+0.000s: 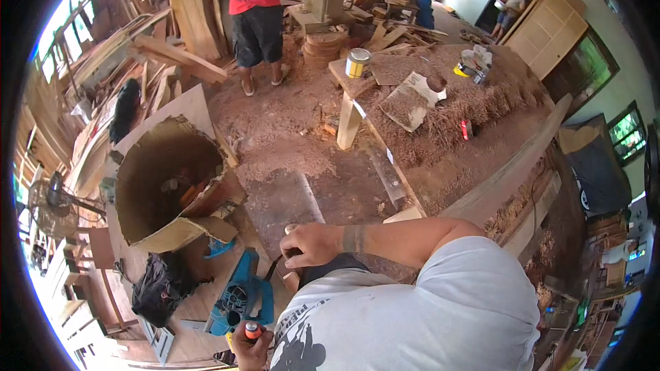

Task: The person uses a screwdriver to loosen and remove screws from an electric planer, then removes the planer's casing to access the internal components.

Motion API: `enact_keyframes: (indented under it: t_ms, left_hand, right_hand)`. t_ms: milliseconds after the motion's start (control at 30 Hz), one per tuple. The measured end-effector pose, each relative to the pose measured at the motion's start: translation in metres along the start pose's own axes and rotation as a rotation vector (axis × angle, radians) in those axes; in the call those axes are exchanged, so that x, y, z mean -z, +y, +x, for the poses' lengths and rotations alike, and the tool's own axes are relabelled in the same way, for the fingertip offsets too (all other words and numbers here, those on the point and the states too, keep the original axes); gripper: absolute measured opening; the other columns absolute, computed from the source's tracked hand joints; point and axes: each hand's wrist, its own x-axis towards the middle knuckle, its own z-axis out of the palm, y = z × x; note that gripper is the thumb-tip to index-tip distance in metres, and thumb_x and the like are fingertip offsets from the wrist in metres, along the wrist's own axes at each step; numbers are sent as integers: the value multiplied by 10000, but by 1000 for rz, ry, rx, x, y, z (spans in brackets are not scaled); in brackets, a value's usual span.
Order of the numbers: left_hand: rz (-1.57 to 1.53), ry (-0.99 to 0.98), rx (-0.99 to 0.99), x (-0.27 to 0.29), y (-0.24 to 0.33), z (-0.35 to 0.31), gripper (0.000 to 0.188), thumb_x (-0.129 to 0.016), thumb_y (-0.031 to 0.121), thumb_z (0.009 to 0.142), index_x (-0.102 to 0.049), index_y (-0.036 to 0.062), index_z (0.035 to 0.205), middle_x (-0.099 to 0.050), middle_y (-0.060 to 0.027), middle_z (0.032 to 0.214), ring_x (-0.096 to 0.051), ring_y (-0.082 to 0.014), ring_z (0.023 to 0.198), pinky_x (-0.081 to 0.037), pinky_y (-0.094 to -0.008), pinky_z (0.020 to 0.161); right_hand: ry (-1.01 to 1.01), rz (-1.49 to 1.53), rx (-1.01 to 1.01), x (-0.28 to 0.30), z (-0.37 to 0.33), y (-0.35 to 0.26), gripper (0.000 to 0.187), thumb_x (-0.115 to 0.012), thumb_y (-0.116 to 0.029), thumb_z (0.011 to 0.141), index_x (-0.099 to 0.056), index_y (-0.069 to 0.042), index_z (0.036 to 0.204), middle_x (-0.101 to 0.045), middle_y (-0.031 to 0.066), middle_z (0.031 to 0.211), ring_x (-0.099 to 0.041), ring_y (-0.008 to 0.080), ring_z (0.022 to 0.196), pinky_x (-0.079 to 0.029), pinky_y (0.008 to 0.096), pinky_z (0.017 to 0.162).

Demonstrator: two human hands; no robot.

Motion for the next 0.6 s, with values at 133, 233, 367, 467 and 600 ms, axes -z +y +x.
enact_keyframes:
  t_ms: [133,233,367,467,600]
  left_hand:
    - [36,-18,-96,-16,0,4,172,-728,-19,850,-605,83,915,-587,22,712,-501,-61,554,-381,-234,500]
    - [-19,-8,-34,-19,-4,7,166,-730,-15,850,-607,82,903,-586,27,697,-501,-61,547,-380,-237,493]
    - [-10,-53,-86,-28,3,15,148,-723,-9,860,-607,76,896,-590,25,690,-518,-58,559,-385,-240,488]
    - [57,-66,-66,-41,24,23,149,-721,-9,863,-602,74,894,-598,20,689,-534,-56,556,-394,-239,489]
    - [-186,-170,47,-44,14,37,198,-617,-104,979,-549,73,1038,-550,-1,989,-532,-111,859,-469,-258,795]
  right_hand:
    - [-6,-33,-39,7,-25,1,298,-748,-318,892,-723,-30,964,-752,206,948,-723,400,886,-557,495,782]
    - [-32,-114,-122,15,-38,-1,318,-749,-337,893,-727,-32,981,-754,215,1024,-715,412,963,-554,516,840]
    - [-208,-156,-237,38,-53,28,378,-754,-385,903,-749,-38,1052,-760,198,1076,-716,391,1027,-552,508,881]
    - [-524,-234,-345,82,-59,68,455,-746,-448,919,-760,-40,1120,-770,183,1088,-730,360,1041,-560,485,890]
    - [-280,-236,-521,171,-59,155,539,-717,-503,958,-730,-56,1259,-758,204,1146,-718,366,1094,-556,467,948]
